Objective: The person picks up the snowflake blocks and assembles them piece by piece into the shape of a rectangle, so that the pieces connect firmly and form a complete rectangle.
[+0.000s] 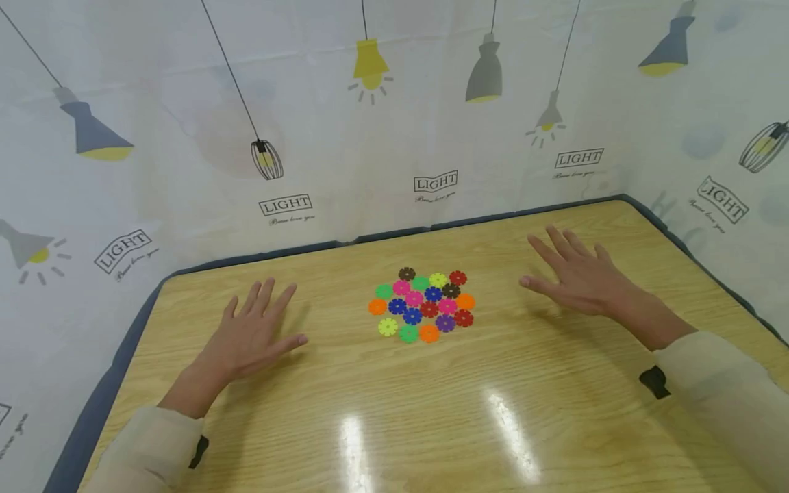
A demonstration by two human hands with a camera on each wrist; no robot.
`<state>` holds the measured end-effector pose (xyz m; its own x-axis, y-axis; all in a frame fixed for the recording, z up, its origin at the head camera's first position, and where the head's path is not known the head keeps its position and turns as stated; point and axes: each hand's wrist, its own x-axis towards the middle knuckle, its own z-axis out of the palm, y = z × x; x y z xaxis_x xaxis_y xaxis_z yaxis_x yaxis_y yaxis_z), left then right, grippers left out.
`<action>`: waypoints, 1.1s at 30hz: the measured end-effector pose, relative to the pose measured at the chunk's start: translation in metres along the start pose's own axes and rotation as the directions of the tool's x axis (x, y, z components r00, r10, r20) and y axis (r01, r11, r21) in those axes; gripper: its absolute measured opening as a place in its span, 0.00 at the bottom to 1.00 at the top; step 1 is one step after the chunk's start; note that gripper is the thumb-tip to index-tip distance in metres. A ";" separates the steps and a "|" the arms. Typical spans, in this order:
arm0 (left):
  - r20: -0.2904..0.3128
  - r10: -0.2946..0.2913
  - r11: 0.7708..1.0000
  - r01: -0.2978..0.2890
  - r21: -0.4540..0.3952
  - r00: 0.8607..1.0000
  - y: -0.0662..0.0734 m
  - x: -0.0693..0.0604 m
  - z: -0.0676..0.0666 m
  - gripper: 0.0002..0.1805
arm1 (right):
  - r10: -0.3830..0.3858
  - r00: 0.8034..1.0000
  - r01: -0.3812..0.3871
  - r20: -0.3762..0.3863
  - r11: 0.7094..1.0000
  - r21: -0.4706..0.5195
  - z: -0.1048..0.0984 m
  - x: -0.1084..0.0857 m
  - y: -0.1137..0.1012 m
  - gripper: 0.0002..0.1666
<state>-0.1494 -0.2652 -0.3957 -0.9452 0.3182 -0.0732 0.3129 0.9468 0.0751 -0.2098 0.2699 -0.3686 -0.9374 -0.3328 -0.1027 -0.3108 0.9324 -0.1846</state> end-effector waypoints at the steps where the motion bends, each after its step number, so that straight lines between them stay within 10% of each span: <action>1: 0.001 0.000 1.000 0.000 0.001 1.000 0.000 0.000 0.000 0.49 | 0.002 1.000 -0.002 0.001 1.000 -0.001 0.000 -0.001 0.000 0.53; 17: 0.051 -0.003 1.000 0.005 -0.031 0.999 0.008 -0.004 -0.002 0.50 | 0.011 1.000 -0.011 0.007 1.000 0.025 -0.001 -0.008 0.002 0.53; 33: 0.110 -0.062 0.943 0.094 -0.318 0.992 0.014 0.039 -0.025 0.53 | 0.027 0.997 -0.041 0.072 0.976 0.214 -0.024 0.026 -0.010 0.54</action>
<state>-0.1843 -0.2404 -0.3728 -0.9467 0.2627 -0.1865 0.1771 0.9078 0.3802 -0.2348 0.2549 -0.3464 -0.9316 -0.3172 -0.1773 -0.2310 0.8936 -0.3848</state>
